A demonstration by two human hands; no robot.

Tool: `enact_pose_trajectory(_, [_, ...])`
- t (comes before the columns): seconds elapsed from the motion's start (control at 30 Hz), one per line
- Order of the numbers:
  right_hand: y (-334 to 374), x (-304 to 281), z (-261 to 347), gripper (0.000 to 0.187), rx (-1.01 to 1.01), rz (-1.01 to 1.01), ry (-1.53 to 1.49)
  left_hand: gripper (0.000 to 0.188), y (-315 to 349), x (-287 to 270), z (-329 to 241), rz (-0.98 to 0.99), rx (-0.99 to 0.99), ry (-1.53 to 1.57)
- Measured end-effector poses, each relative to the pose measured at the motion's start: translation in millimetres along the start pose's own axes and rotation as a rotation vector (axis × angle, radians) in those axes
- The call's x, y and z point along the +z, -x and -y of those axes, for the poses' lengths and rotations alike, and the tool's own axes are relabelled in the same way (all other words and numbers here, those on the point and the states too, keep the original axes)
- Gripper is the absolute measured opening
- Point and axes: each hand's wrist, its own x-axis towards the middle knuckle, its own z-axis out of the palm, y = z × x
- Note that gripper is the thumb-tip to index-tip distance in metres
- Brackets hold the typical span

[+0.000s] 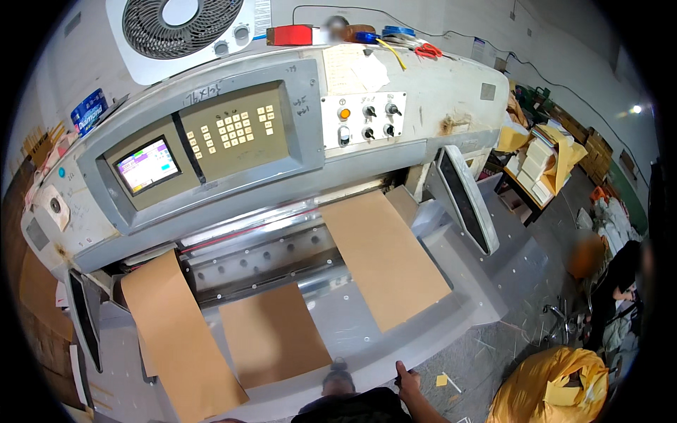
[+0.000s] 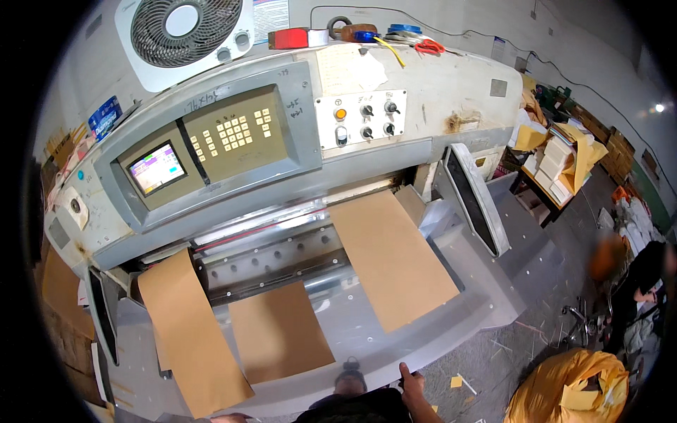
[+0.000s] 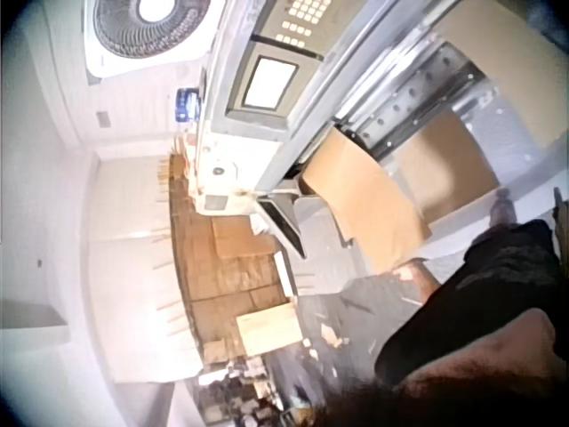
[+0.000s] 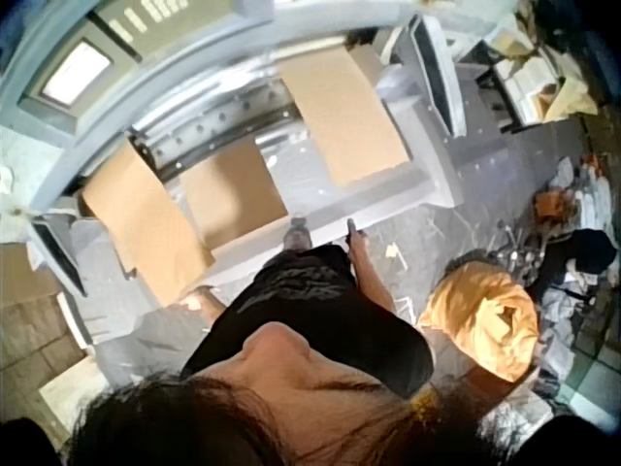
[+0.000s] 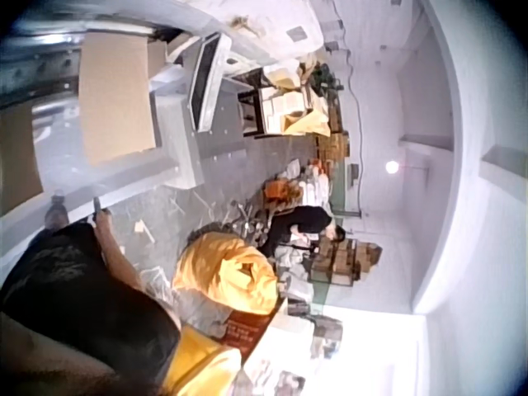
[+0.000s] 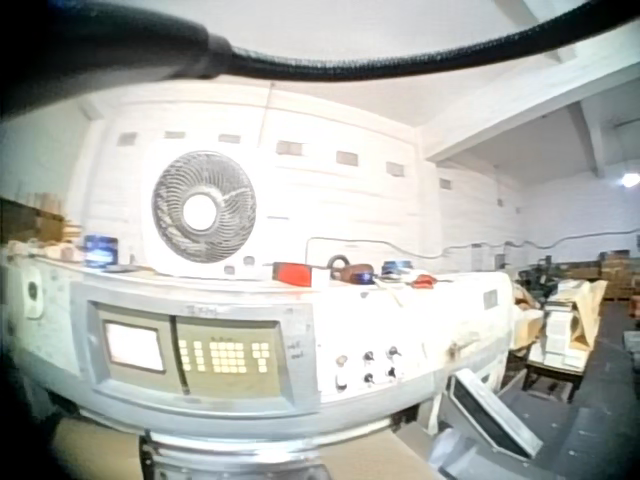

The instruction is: The person operates a large industrial paper cutting machine to trim large sheets of brown cardboard. They align the cardboard against a guide, press buttons on the control panel to activate the blade, and then remove the cut pieces. The person also briefly consults a printed document and interacts with a coworker.

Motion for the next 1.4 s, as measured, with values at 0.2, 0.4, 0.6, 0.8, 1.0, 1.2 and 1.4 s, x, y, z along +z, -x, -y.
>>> enact_pose_trajectory(0.2, [-18,-11,-17,0.04,0.026,0.023,0.047,0.077,6,6,-5,0.025,0.024,0.004])
enact_pose_trajectory(0.4, [-20,-10,-18,0.039,0.033,0.009,0.07,0.076,8,4,-6,0.028,0.044,0.002])
enact_pose_trajectory(0.6, [-16,-15,-3,0.041,-0.032,0.059,0.321,0.075,8,-1,-8,0.016,0.08,0.005])
enact_pose_trajectory(0.8, [17,-13,119,0.052,-0.241,0.307,1.246,0.075,9,-16,-15,-0.062,0.178,-0.039])
enact_pose_trajectory(1.0, [-27,33,132,0.059,-1.074,0.046,1.205,0.073,69,33,-46,0.664,0.054,0.723])
enact_pose_trajectory(1.2, [-46,49,108,0.062,-1.244,0.064,1.44,0.056,306,165,-52,1.268,1.301,-0.079])
enact_pose_trajectory(1.4, [2,-35,79,0.053,-1.038,0.041,1.362,0.064,483,341,-34,1.481,1.716,-0.349])
